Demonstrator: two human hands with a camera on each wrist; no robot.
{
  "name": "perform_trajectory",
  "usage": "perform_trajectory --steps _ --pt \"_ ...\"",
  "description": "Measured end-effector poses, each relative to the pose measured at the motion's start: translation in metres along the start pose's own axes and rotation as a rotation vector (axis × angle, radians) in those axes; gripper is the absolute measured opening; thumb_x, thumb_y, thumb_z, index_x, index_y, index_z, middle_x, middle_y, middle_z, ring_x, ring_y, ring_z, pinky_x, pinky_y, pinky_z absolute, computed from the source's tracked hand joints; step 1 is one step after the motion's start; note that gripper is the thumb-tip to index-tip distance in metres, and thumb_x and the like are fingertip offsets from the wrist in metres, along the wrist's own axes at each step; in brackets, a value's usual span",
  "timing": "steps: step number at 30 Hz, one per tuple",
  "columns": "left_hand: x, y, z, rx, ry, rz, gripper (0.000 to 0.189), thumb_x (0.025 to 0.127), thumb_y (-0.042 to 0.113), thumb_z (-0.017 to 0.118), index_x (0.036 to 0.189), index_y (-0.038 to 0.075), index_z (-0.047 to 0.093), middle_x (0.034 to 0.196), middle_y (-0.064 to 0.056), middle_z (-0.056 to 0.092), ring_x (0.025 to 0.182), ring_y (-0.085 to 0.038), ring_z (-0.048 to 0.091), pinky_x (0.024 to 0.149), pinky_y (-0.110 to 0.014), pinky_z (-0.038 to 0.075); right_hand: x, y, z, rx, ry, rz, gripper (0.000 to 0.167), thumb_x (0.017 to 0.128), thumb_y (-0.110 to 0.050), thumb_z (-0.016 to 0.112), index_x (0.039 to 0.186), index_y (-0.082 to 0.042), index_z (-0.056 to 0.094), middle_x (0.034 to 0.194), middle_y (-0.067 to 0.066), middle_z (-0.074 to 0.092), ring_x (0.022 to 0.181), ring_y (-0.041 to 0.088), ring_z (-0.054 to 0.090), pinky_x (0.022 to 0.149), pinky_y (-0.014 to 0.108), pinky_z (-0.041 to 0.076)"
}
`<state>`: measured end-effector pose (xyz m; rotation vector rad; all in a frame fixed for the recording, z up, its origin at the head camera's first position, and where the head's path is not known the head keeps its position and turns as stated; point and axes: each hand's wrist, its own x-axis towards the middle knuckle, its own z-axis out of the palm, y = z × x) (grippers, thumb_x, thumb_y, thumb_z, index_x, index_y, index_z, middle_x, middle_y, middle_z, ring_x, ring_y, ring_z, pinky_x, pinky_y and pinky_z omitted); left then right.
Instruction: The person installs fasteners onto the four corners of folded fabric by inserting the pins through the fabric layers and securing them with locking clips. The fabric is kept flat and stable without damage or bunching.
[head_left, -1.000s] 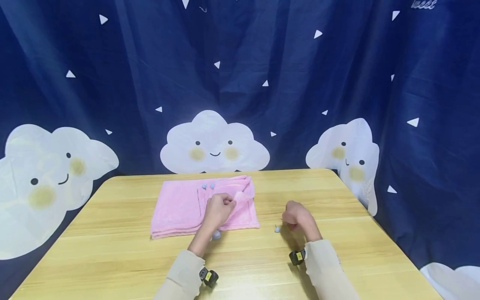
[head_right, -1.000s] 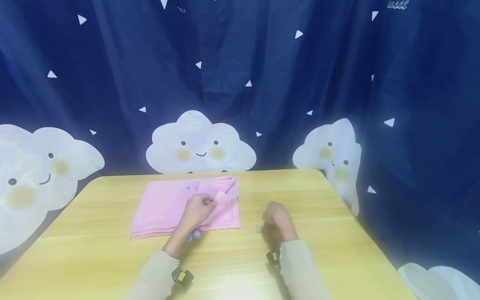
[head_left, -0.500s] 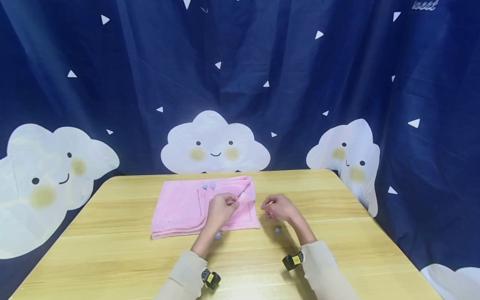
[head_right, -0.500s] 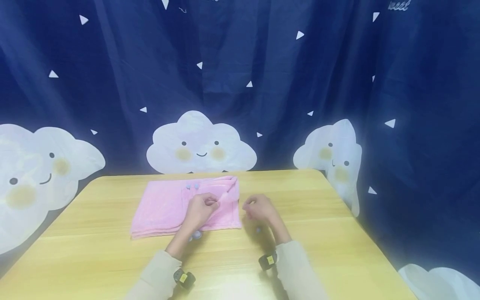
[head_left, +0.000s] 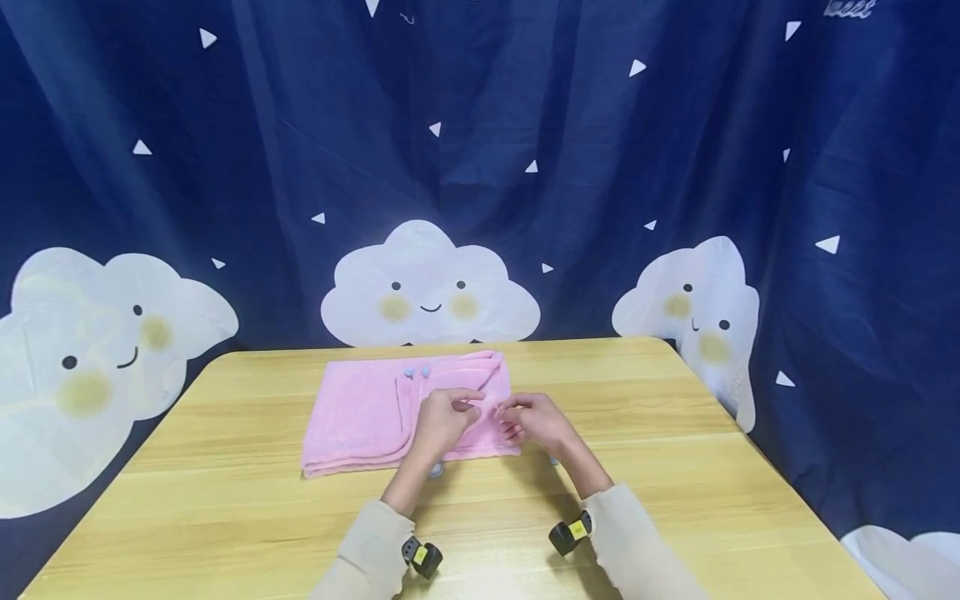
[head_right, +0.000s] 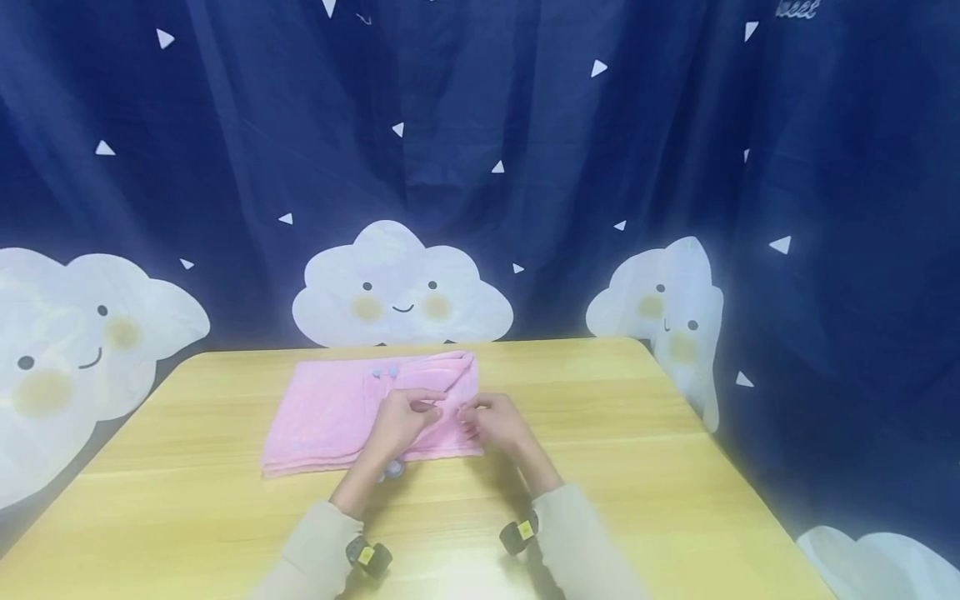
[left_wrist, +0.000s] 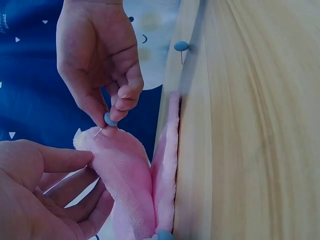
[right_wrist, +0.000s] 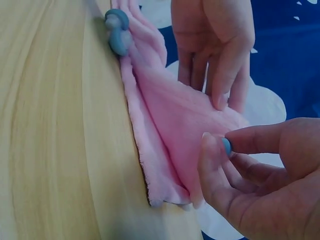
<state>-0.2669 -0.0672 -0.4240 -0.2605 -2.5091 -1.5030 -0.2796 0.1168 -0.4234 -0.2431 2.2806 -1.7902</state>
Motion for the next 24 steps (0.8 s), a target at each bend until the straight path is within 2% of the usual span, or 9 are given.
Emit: perform_trajectory --steps 5,10,15,18,21,24 --pt "0.0004 0.0017 -0.0003 0.023 -0.004 0.025 0.023 0.082 0.000 0.074 0.101 0.012 0.081 0.103 -0.012 0.078 0.091 -0.027 0.076 0.075 -0.036 0.060 -0.0013 -0.0020 0.0018 -0.006 0.022 0.007 0.022 0.094 -0.004 0.058 0.105 0.013 0.067 0.084 0.012 0.066 0.072 0.018 0.063 0.069 0.037 0.061" --pt "0.0007 0.0026 0.0000 0.034 -0.013 0.021 0.022 0.083 0.000 0.074 0.097 0.014 0.082 0.100 -0.010 0.079 0.081 -0.018 0.073 0.067 -0.030 0.056 -0.0036 -0.0042 0.0012 0.003 0.007 0.009 0.024 0.096 -0.006 0.056 0.106 0.013 0.066 0.088 0.015 0.068 0.075 0.019 0.064 0.072 0.038 0.061" --pt "0.0004 0.0023 0.0010 0.031 -0.018 0.005 0.023 0.081 -0.002 0.073 0.095 0.013 0.083 0.097 -0.009 0.079 0.054 -0.008 0.048 0.051 -0.023 0.041 -0.0027 -0.0051 0.0001 0.048 -0.050 0.039 0.040 0.106 -0.019 0.046 0.115 0.017 0.062 0.094 0.019 0.068 0.080 0.019 0.065 0.082 0.041 0.061" --pt "0.0000 0.0020 0.0017 0.038 -0.020 -0.003 0.023 0.081 -0.002 0.073 0.094 0.014 0.083 0.095 -0.008 0.079 0.049 -0.008 0.039 0.047 -0.023 0.035 -0.0019 -0.0048 0.0002 0.076 -0.073 0.060 0.052 0.109 -0.030 0.044 0.119 0.018 0.060 0.097 0.021 0.067 0.082 0.021 0.066 0.085 0.042 0.061" --pt "-0.0004 0.0021 0.0022 0.049 -0.016 0.002 0.022 0.082 -0.002 0.073 0.093 0.015 0.083 0.094 -0.008 0.080 0.053 -0.009 0.049 0.050 -0.023 0.041 -0.0012 -0.0041 0.0007 0.082 -0.073 0.067 0.050 0.107 -0.030 0.048 0.121 0.016 0.059 0.101 0.024 0.067 0.082 0.021 0.067 0.083 0.041 0.062" --pt "-0.0013 0.0019 0.0026 0.071 -0.003 0.026 0.020 0.082 -0.002 0.074 0.094 0.013 0.082 0.093 -0.011 0.079 0.068 -0.014 0.067 0.060 -0.027 0.052 -0.0004 -0.0034 0.0013 0.100 -0.064 0.071 0.038 0.105 -0.022 0.052 0.119 0.013 0.058 0.099 0.022 0.066 0.081 0.021 0.067 0.081 0.038 0.062"
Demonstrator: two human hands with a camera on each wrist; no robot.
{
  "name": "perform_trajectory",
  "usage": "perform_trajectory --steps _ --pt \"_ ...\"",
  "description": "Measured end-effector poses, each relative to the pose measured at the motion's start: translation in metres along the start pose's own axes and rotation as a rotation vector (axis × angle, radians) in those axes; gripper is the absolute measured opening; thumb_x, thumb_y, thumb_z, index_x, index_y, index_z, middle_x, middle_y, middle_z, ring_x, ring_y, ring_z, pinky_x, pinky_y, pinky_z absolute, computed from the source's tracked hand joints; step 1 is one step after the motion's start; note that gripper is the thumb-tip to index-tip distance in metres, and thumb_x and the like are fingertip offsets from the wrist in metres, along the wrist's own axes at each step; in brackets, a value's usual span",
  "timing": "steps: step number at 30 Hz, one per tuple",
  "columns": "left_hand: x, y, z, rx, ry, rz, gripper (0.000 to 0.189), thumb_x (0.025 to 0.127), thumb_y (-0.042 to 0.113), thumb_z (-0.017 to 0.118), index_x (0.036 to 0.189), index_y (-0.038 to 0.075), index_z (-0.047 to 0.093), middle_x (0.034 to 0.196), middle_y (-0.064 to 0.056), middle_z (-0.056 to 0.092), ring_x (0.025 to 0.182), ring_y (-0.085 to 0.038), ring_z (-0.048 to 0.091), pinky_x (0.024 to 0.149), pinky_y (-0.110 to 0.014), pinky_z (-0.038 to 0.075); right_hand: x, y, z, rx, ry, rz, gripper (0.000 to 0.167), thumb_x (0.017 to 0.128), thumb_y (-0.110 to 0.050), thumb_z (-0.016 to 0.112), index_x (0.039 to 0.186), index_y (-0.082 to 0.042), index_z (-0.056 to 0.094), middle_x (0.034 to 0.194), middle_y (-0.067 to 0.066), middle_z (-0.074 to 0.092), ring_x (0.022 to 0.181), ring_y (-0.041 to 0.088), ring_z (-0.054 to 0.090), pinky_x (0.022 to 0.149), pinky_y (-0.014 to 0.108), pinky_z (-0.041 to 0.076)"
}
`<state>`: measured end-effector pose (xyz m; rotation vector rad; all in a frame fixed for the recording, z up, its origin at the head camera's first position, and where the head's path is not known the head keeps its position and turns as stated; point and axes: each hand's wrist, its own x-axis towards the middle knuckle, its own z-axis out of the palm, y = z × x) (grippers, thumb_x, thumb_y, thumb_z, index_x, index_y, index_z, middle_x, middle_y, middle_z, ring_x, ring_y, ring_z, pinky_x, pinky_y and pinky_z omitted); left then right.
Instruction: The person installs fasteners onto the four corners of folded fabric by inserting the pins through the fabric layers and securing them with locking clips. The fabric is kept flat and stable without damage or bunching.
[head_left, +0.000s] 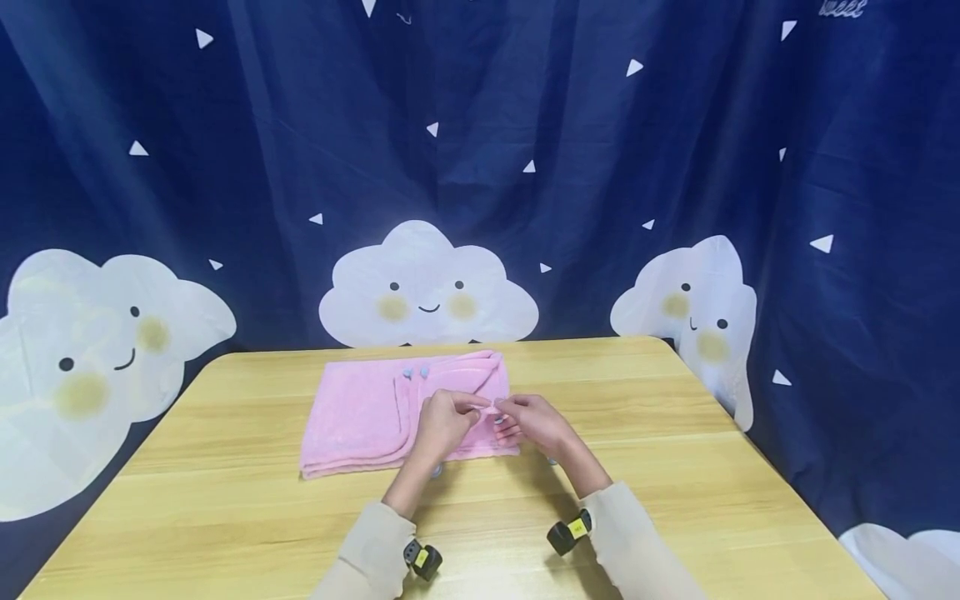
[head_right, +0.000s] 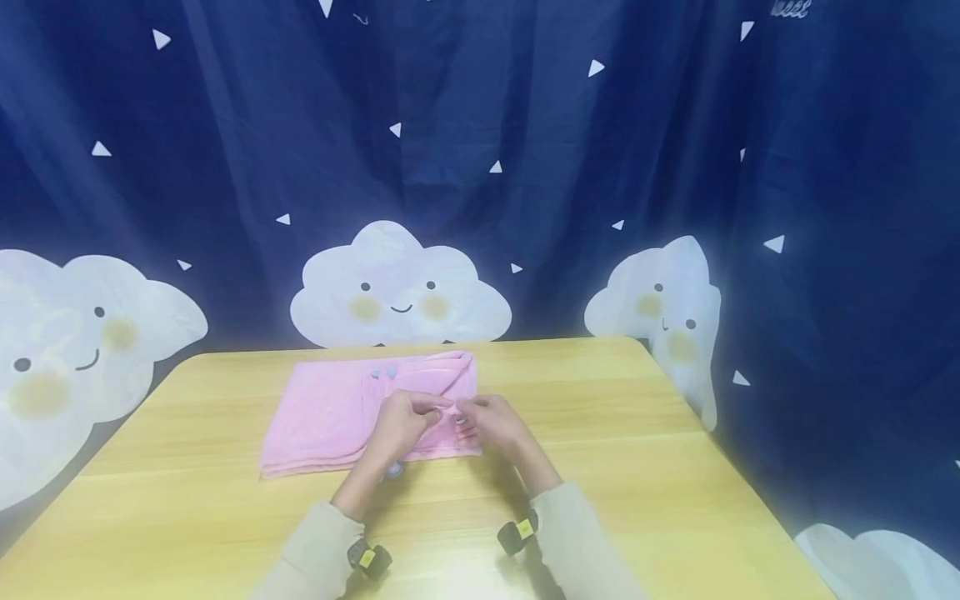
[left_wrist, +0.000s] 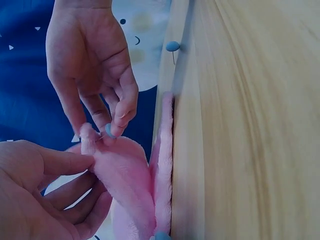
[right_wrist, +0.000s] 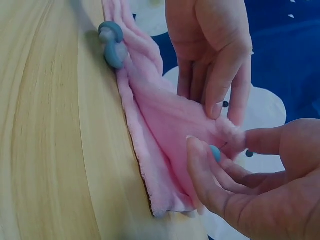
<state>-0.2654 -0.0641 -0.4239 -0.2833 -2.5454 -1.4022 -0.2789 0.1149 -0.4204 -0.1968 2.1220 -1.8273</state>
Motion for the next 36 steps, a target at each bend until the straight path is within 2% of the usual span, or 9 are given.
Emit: perform_trajectory --steps 3,7,12,19,27,36 --pt "0.000 0.000 0.001 0.005 0.011 0.009 0.019 0.081 -0.001 0.074 0.095 0.009 0.081 0.092 -0.013 0.079 0.078 -0.021 0.074 0.066 -0.033 0.058 0.001 0.000 0.000 0.024 0.007 -0.001 0.025 0.103 -0.014 0.052 0.113 0.009 0.056 0.094 0.017 0.065 0.078 0.020 0.066 0.078 0.036 0.062" --pt "0.000 0.000 0.002 -0.011 0.015 0.005 0.015 0.082 -0.001 0.075 0.093 0.007 0.080 0.091 -0.011 0.079 0.081 -0.022 0.075 0.071 -0.036 0.060 0.002 0.001 0.001 0.045 0.004 0.001 0.017 0.102 -0.011 0.052 0.108 0.005 0.054 0.092 0.016 0.065 0.076 0.019 0.066 0.076 0.035 0.062" --pt "0.000 0.000 0.003 -0.004 0.019 0.030 0.013 0.082 -0.001 0.076 0.089 0.007 0.081 0.090 -0.008 0.080 0.086 -0.021 0.075 0.079 -0.039 0.060 0.002 0.001 0.000 0.052 -0.019 0.000 0.019 0.102 -0.010 0.051 0.110 0.007 0.052 0.090 0.016 0.065 0.074 0.017 0.067 0.077 0.035 0.062" --pt "-0.001 0.002 0.005 0.008 0.012 0.046 0.013 0.081 -0.003 0.074 0.087 0.006 0.081 0.087 -0.007 0.079 0.077 -0.017 0.072 0.073 -0.035 0.059 0.002 0.001 0.001 0.045 -0.026 -0.003 0.021 0.102 -0.011 0.051 0.109 0.009 0.052 0.088 0.015 0.065 0.073 0.017 0.066 0.079 0.036 0.062" --pt "-0.003 0.004 0.005 0.040 0.009 0.049 0.014 0.082 -0.003 0.075 0.088 0.008 0.082 0.087 -0.006 0.080 0.080 -0.018 0.073 0.073 -0.035 0.059 0.004 0.004 0.007 0.050 0.069 -0.008 0.020 0.095 -0.009 0.052 0.104 0.009 0.058 0.085 0.010 0.062 0.073 0.017 0.063 0.073 0.031 0.060" --pt "-0.004 0.008 0.004 0.065 0.015 0.062 0.014 0.081 -0.003 0.075 0.087 0.008 0.082 0.087 -0.006 0.080 0.088 -0.023 0.075 0.081 -0.042 0.060 0.005 0.005 0.011 0.088 0.123 -0.022 0.017 0.092 -0.006 0.052 0.100 0.008 0.059 0.081 0.009 0.063 0.068 0.014 0.064 0.069 0.028 0.059"
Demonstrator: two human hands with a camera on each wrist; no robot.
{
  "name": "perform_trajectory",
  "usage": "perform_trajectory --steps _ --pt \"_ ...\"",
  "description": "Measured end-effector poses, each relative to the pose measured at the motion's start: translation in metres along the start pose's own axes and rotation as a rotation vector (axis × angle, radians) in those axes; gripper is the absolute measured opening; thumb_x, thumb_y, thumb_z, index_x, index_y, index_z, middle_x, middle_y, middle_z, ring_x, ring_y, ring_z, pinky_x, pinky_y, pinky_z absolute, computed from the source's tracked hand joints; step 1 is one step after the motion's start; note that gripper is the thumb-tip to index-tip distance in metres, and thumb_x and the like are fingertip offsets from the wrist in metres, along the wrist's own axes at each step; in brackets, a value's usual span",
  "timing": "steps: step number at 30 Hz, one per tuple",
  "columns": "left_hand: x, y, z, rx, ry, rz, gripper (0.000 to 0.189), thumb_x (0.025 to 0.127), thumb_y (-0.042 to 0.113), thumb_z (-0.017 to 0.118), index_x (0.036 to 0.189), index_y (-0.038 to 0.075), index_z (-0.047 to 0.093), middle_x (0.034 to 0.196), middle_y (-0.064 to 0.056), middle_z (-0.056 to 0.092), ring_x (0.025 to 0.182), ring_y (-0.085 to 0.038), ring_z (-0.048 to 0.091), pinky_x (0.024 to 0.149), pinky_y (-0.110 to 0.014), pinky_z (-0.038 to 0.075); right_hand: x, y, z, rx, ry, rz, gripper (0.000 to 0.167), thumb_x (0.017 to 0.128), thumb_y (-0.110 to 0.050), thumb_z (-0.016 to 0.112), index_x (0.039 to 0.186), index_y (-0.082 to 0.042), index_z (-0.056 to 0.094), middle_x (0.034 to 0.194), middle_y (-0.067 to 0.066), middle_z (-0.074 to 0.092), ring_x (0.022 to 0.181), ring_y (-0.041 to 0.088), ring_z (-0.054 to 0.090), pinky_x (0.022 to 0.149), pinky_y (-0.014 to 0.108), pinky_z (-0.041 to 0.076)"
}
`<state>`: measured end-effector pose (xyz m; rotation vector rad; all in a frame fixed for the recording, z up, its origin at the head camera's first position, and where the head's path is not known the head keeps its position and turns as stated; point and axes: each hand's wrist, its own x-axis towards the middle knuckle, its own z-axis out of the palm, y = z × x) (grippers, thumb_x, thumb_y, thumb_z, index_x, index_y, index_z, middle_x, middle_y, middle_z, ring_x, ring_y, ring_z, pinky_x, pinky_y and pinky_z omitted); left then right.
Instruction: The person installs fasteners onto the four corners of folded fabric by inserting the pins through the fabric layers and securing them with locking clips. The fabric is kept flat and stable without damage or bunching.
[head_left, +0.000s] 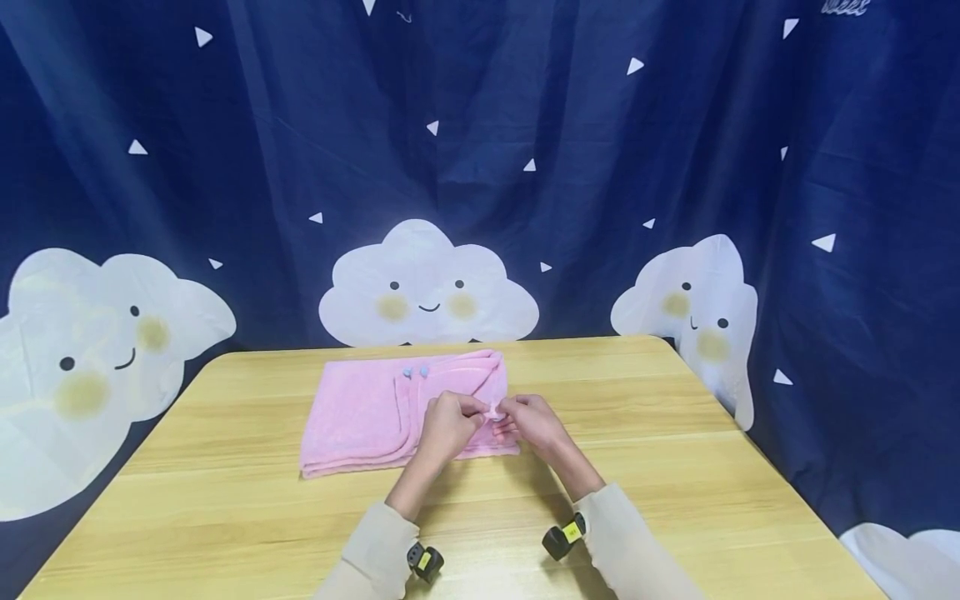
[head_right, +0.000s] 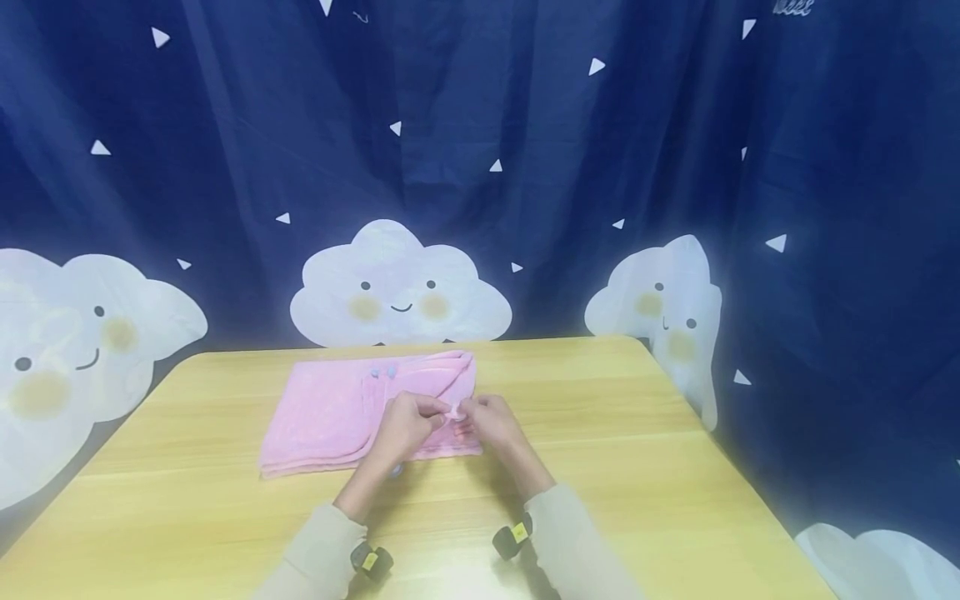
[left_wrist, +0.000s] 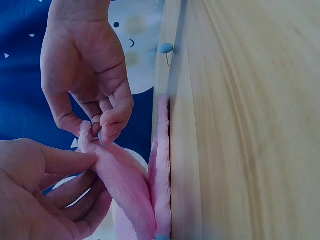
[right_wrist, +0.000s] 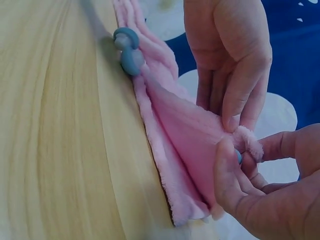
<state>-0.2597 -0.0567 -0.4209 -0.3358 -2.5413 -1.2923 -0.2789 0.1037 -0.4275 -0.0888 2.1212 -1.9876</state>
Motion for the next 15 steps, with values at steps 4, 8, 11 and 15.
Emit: perform_trajectory --steps 4,8,11,15 --pt "-0.0004 0.0003 0.0001 0.006 -0.009 -0.004 0.015 0.081 -0.004 0.075 0.086 0.008 0.082 0.087 -0.006 0.079 0.086 -0.022 0.074 0.081 -0.043 0.060 -0.0008 0.0000 0.0008 0.005 0.032 -0.001 0.012 0.090 -0.005 0.053 0.094 0.005 0.059 0.081 0.008 0.062 0.068 0.014 0.063 0.067 0.026 0.057" --pt "-0.0003 0.0003 0.0001 0.019 -0.006 -0.006 0.016 0.080 -0.004 0.075 0.087 0.009 0.082 0.088 -0.006 0.080 0.090 -0.023 0.075 0.084 -0.045 0.059 -0.0013 0.0003 0.0004 0.023 0.042 -0.003 0.010 0.090 -0.005 0.054 0.092 0.004 0.059 0.085 0.008 0.062 0.070 0.014 0.064 0.070 0.027 0.057" --pt "-0.0003 0.0005 -0.0002 0.023 0.005 -0.008 0.017 0.080 -0.004 0.074 0.087 0.009 0.082 0.089 -0.006 0.080 0.092 -0.025 0.075 0.086 -0.046 0.059 -0.0013 0.0000 0.0001 0.045 0.028 -0.010 0.010 0.091 -0.005 0.056 0.094 0.004 0.058 0.087 0.008 0.061 0.073 0.015 0.066 0.074 0.029 0.059" --pt "-0.0001 0.0003 -0.0002 0.024 0.013 -0.006 0.017 0.080 -0.005 0.074 0.086 0.008 0.082 0.088 -0.006 0.080 0.093 -0.026 0.075 0.086 -0.046 0.059 -0.0009 -0.0003 -0.0008 0.064 0.002 -0.015 0.012 0.093 -0.005 0.056 0.099 0.006 0.057 0.089 0.007 0.061 0.074 0.014 0.067 0.077 0.030 0.060"
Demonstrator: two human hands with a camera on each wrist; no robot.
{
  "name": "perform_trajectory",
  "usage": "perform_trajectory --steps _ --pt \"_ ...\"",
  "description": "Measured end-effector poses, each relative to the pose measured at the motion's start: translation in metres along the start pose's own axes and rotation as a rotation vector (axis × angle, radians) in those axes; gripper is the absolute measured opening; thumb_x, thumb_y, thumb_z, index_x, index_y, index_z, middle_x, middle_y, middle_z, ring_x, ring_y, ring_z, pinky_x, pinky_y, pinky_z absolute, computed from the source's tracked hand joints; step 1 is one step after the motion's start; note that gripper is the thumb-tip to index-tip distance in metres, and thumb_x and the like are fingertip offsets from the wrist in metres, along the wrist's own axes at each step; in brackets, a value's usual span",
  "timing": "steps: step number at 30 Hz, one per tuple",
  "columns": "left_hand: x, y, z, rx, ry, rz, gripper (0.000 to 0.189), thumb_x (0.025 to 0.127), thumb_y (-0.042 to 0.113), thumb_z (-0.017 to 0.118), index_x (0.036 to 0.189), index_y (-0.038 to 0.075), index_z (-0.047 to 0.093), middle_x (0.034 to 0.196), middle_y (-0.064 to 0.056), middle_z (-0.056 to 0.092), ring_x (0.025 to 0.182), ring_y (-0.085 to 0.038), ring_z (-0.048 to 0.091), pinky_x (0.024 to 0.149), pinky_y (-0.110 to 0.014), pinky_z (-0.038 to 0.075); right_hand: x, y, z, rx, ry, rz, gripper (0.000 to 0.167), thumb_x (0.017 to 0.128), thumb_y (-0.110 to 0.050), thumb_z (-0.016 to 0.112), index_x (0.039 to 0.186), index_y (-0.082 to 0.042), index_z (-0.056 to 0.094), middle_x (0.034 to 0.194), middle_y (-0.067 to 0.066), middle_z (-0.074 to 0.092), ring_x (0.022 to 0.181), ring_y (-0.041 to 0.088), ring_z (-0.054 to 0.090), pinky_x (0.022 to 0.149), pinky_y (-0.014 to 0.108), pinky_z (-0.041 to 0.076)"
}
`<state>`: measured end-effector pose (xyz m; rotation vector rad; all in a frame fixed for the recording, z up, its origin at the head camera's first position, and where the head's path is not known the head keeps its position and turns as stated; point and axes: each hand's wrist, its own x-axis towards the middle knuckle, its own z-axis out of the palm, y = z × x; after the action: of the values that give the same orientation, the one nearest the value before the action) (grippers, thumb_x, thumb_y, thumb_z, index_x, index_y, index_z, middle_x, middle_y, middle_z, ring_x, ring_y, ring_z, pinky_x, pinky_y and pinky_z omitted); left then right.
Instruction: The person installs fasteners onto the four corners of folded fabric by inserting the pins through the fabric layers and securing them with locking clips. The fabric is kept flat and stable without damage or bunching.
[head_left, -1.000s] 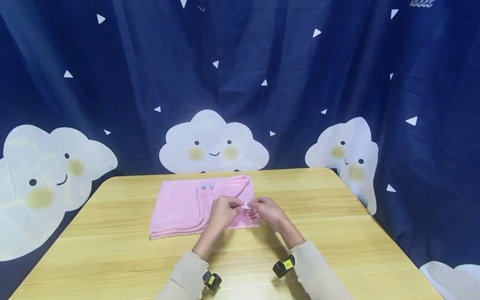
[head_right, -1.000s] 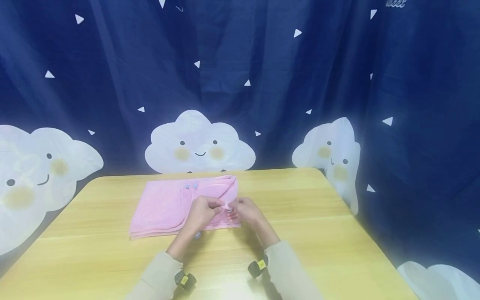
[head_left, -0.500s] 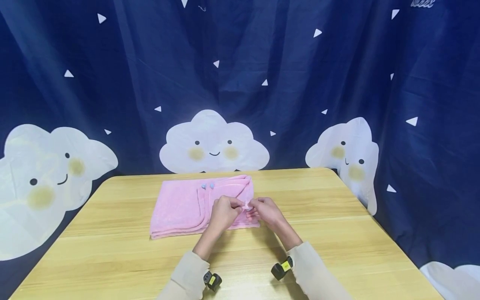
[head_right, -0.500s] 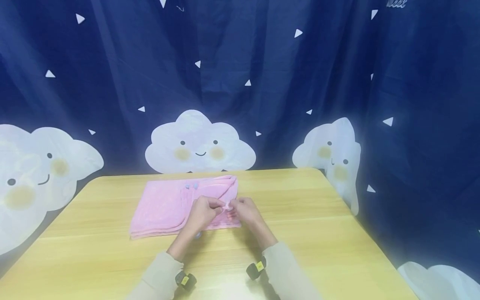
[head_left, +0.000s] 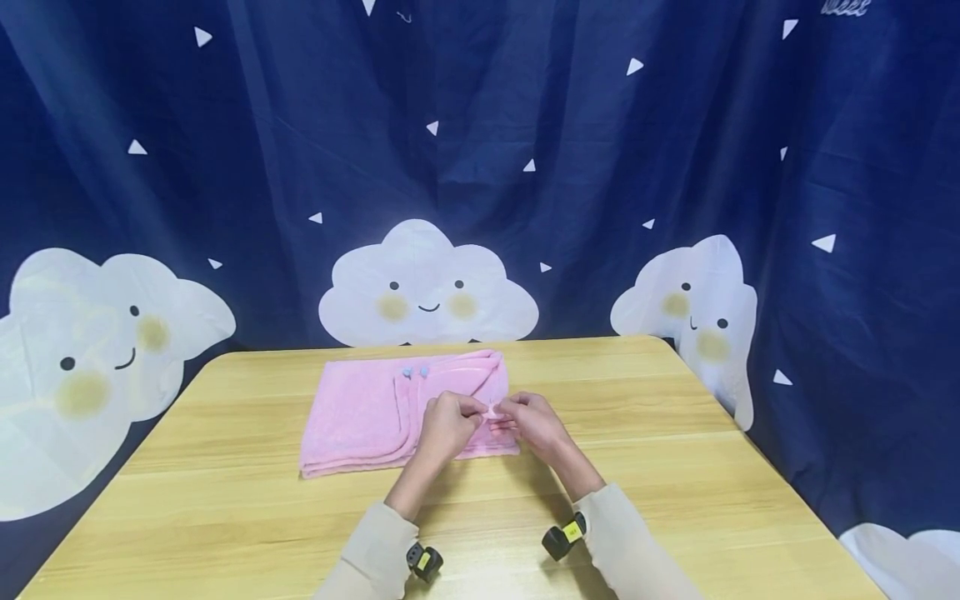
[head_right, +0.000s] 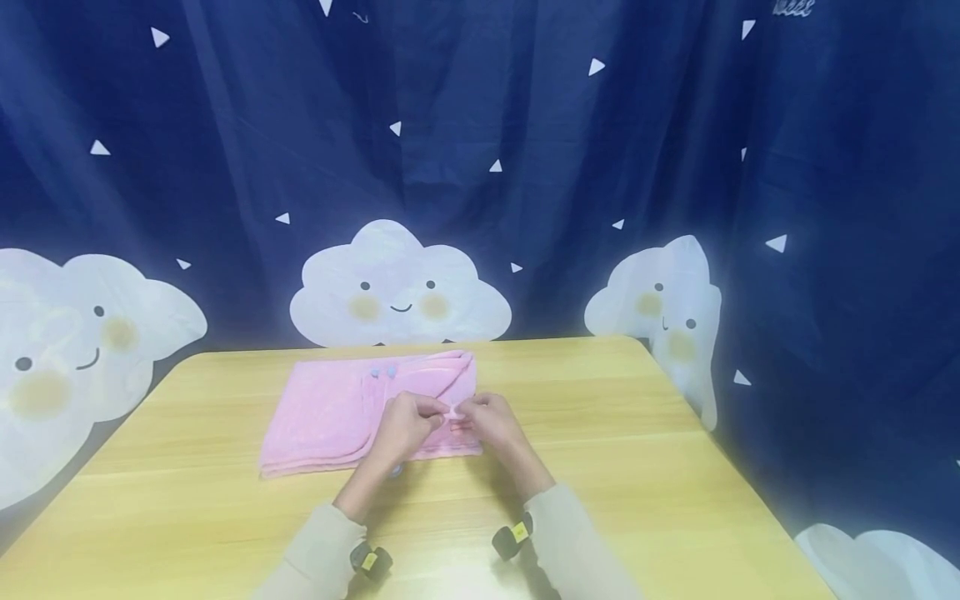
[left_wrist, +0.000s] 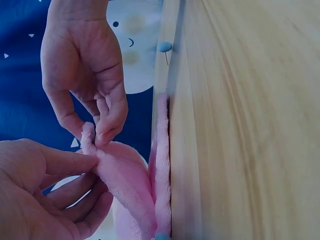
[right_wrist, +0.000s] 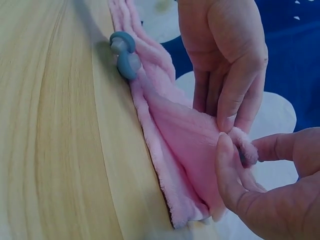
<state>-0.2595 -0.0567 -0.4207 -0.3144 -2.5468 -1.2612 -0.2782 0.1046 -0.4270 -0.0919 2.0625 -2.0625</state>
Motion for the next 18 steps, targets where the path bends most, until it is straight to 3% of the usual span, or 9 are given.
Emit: perform_trajectory --steps 8,14,18 --pt "0.004 -0.004 -0.006 -0.004 -0.040 -0.003 0.014 0.081 -0.002 0.076 0.088 0.010 0.082 0.087 -0.005 0.080 0.085 -0.021 0.074 0.082 -0.042 0.059 0.000 0.000 -0.001 0.013 0.014 -0.007 0.018 0.092 -0.004 0.056 0.102 0.011 0.060 0.087 0.007 0.063 0.073 0.014 0.066 0.077 0.030 0.058" --pt "0.009 -0.010 -0.033 0.059 -0.110 -0.072 0.006 0.081 0.008 0.080 0.087 0.010 0.079 0.083 -0.002 0.078 0.080 -0.018 0.072 0.080 -0.040 0.056 0.001 -0.001 -0.002 0.033 0.023 -0.014 0.021 0.091 -0.001 0.055 0.106 0.014 0.059 0.085 0.006 0.061 0.071 0.015 0.064 0.073 0.029 0.056" --pt "0.008 -0.009 -0.053 0.139 -0.212 -0.138 0.005 0.083 0.013 0.080 0.081 0.012 0.076 0.081 0.001 0.074 0.078 -0.016 0.066 0.077 -0.038 0.054 0.001 -0.001 -0.003 0.027 0.003 -0.014 0.021 0.091 -0.001 0.056 0.105 0.014 0.058 0.085 0.007 0.061 0.072 0.015 0.064 0.075 0.030 0.056"
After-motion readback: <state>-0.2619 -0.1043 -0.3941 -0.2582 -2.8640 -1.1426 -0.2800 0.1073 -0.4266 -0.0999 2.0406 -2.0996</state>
